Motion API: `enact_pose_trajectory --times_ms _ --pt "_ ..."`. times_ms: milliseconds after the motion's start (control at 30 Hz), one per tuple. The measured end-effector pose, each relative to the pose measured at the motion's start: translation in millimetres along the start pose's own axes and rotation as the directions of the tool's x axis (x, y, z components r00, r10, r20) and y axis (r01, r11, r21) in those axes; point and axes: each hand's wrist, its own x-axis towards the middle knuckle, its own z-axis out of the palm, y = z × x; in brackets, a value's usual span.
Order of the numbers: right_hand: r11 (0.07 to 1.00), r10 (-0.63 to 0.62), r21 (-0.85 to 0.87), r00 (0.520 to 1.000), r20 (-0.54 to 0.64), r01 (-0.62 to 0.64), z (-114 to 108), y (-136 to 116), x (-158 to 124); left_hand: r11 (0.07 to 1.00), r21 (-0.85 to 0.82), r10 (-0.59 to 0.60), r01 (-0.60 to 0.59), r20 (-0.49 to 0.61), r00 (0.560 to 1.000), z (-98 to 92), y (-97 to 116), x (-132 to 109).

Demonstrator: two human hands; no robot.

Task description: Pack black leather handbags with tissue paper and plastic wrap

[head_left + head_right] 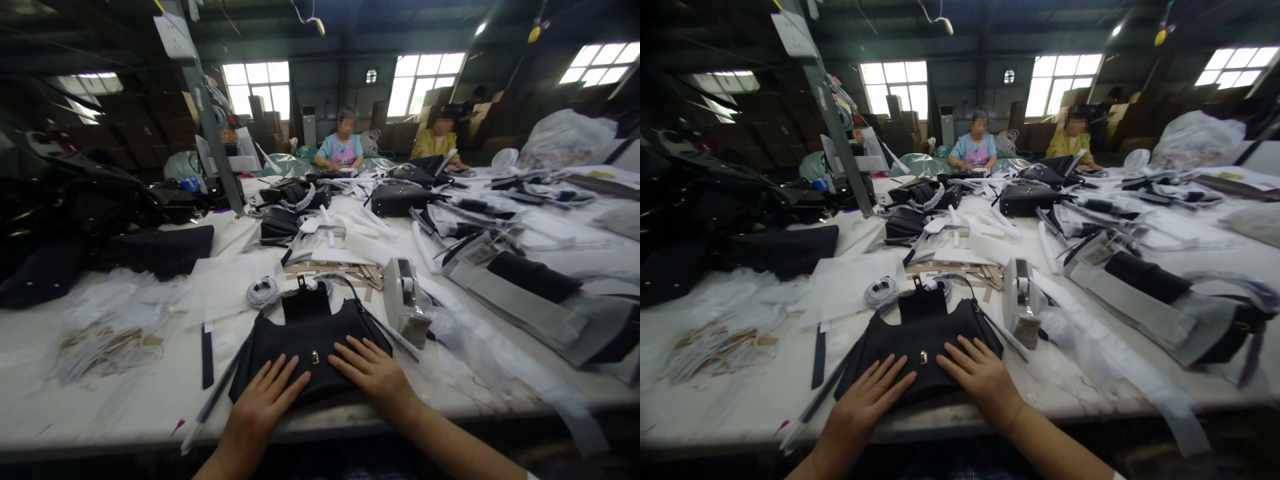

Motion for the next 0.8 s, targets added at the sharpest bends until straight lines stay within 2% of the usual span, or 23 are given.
enact_pose_trajectory --times_ms 133,333,533,800 --pt "1.0 0.008 0.017 0.997 0.079 -0.009 0 -5 -10 1.0 -0.001 0.002 -0.002 0.027 1.0 0.1 7 -10" --pt "0.992 -0.031 0.126 0.98 0.195 0.006 -9 -14 -28 0.998 0.014 0.061 -0.059 -0.144 0.988 0.7 16 -22" --pt "0.971 0.026 0.222 0.958 0.286 -0.092 -28 -24 -19 0.997 0.045 0.059 -0.057 -0.04 0.997 -14.0 26 -10" --pt "0.973 0.045 0.202 0.946 0.322 -0.115 -33 -29 -20 0.999 -0.031 0.008 -0.011 -0.108 0.994 -11.5 49 4"
